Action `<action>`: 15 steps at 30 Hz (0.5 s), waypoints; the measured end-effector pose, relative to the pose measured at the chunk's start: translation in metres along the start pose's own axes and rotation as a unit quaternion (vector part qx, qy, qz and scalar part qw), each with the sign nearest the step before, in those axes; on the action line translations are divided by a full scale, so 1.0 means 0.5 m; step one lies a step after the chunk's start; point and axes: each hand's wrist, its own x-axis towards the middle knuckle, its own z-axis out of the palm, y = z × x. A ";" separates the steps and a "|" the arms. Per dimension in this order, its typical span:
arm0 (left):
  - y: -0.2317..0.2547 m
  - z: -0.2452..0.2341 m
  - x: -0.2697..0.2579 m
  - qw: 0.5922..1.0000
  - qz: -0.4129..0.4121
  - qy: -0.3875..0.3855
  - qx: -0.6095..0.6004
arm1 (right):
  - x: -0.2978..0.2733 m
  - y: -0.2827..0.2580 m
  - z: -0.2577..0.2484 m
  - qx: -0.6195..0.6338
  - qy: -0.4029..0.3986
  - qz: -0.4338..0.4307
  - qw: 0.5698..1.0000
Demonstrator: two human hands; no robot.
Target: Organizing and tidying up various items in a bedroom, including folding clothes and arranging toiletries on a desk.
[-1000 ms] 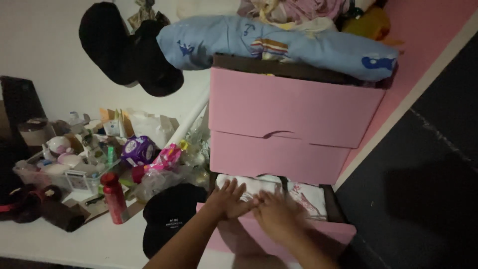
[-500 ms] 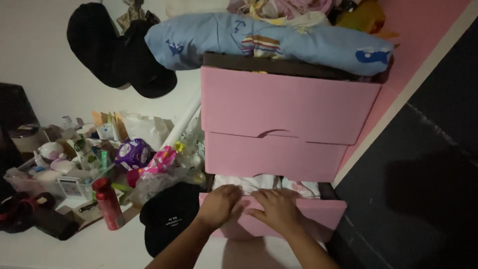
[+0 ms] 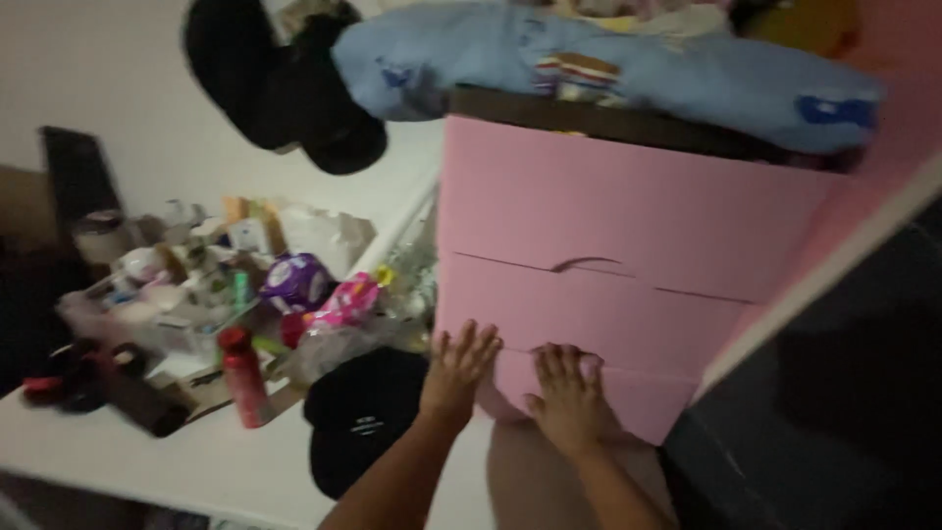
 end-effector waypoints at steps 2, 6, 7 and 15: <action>-0.008 -0.025 -0.007 0.995 -0.003 -0.101 0.022 | 0.013 -0.013 -0.021 -0.028 -0.066 0.014 0.997; -0.040 -0.039 -0.116 0.976 -0.057 -0.136 -0.161 | -0.010 -0.086 -0.035 0.021 -0.063 0.093 0.993; -0.057 -0.023 -0.156 0.949 -0.133 -0.173 -0.228 | -0.023 -0.117 -0.032 0.033 -0.004 0.123 0.992; -0.210 0.054 -0.349 0.883 -0.392 -0.023 -0.257 | 0.012 -0.380 0.052 0.514 -0.189 0.182 0.817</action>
